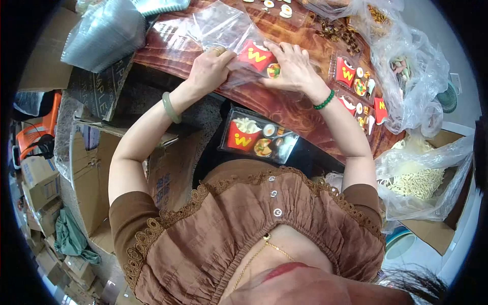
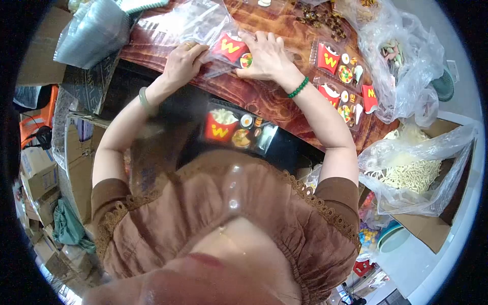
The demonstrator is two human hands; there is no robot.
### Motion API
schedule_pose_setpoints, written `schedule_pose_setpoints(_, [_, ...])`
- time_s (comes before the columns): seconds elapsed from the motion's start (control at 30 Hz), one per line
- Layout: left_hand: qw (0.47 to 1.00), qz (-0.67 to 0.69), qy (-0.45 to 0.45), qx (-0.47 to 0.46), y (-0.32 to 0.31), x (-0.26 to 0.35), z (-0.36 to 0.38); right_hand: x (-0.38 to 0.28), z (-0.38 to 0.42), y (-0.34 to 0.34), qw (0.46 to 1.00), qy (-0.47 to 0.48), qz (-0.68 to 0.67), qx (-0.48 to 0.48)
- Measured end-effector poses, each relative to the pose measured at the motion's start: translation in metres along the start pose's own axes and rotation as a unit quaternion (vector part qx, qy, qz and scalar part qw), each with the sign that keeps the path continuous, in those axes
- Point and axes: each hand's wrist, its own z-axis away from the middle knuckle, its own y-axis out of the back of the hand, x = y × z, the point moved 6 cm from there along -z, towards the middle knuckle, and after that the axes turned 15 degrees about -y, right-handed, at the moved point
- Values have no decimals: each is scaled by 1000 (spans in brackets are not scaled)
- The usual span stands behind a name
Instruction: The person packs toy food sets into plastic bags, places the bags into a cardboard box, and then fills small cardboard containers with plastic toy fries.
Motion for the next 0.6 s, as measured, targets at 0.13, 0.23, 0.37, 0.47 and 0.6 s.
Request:
schedule_pose_setpoints(0.13, [997,-47,-62,-7,-9,19,-9,-9,-9,-11,997,-57,8,43])
schedule_pose_setpoints(0.23, [995,-29,-91,19,-17,28,-20,-26,-15,-16,990,-45,-15,130])
schedule_pose_setpoints(0.37, [991,-20,-101,81,-23,19,-24,-27,-13,-13,993,-43,-21,107])
schedule_pose_setpoints(0.47, [994,-7,-56,91,-17,13,-20,-17,-13,-11,993,-86,-19,83])
schedule_pose_setpoints(0.6, [995,-2,74,74,-5,-5,-6,-18,-11,-11,993,-93,-9,76])
